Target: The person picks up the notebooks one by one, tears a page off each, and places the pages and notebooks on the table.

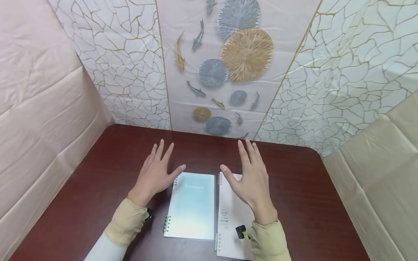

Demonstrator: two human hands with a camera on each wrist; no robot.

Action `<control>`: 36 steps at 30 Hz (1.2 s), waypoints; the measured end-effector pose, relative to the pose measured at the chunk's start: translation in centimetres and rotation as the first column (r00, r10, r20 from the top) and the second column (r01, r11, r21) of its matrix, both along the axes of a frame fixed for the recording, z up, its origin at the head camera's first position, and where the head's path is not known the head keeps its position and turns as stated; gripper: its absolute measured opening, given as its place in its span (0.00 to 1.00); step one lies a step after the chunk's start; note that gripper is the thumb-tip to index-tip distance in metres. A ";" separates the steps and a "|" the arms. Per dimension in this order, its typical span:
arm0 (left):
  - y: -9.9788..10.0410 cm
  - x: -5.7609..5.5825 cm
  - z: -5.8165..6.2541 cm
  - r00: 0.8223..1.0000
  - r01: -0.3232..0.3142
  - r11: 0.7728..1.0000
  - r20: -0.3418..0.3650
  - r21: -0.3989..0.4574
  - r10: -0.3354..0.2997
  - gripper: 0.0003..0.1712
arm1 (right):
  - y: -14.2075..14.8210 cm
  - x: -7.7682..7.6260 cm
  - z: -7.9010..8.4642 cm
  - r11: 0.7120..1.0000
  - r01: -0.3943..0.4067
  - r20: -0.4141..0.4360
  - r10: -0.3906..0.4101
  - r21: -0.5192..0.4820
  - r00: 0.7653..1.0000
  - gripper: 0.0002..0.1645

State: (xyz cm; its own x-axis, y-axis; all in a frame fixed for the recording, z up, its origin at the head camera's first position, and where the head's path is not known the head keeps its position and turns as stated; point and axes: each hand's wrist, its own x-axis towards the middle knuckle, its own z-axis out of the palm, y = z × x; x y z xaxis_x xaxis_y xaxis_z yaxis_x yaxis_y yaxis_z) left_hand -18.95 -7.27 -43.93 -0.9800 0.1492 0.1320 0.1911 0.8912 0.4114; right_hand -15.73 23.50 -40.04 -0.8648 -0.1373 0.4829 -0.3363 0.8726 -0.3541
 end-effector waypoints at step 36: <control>1.1 0.2 -2.2 0.969 -0.083 0.997 0.234 -0.003 0.081 0.32 | -3.6 1.3 -4.4 0.927 0.021 0.389 0.137 -0.375 0.911 0.41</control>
State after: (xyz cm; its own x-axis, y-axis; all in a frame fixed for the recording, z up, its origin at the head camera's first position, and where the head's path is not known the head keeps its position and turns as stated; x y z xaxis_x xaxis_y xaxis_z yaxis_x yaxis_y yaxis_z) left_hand -18.76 -6.16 -46.17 -0.9926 0.0668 -0.1015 0.0152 0.8969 0.4420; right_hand -14.44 19.93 -44.47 -0.9897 -0.0763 0.1212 -0.1419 0.6385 -0.7564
